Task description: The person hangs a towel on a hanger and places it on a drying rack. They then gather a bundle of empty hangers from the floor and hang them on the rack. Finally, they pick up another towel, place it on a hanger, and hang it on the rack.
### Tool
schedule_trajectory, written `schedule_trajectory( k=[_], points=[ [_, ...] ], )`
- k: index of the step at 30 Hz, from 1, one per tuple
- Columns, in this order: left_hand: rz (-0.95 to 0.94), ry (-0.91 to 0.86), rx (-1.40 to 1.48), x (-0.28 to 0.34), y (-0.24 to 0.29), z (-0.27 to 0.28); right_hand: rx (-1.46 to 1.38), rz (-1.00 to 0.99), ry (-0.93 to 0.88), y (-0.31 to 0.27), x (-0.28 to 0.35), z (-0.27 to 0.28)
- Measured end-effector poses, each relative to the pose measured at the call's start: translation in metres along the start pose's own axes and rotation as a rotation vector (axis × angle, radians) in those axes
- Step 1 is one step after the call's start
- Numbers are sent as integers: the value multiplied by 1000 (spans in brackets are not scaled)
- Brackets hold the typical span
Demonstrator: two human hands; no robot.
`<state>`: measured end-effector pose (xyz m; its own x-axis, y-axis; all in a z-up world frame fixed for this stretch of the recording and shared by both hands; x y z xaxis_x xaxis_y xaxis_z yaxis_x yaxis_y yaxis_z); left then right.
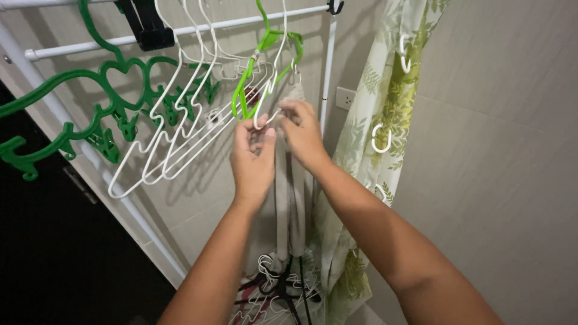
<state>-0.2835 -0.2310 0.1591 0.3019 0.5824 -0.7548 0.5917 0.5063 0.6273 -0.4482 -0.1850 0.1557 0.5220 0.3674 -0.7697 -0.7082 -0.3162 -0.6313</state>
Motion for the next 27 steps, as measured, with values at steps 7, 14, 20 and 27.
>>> schedule_trajectory(
  k=[7,14,20,27],
  points=[
    [133,-35,98,-3,-38,-4,-32,-474,-93,75,3,1],
    [227,-25,-20,-7,-52,8,67,-353,-1,141,-9,-21],
    [144,-29,-102,-7,-46,12,247,-427,66,156,-20,-13],
    [26,-45,-200,-8,-33,9,418,-304,-3,112,-48,0]
  ],
)
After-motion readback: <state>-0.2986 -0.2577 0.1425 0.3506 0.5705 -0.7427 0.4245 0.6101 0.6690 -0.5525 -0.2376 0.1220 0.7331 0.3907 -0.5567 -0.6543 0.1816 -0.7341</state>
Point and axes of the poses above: each hand's wrist, its own x-axis away from the middle knuckle, its own z-axis out of the back of the hand, y = z × x, the point moved 7 cm from there along -x, towards the middle knuckle, and after that the axes turned 4 degrees about x, right-handed, at the moved point
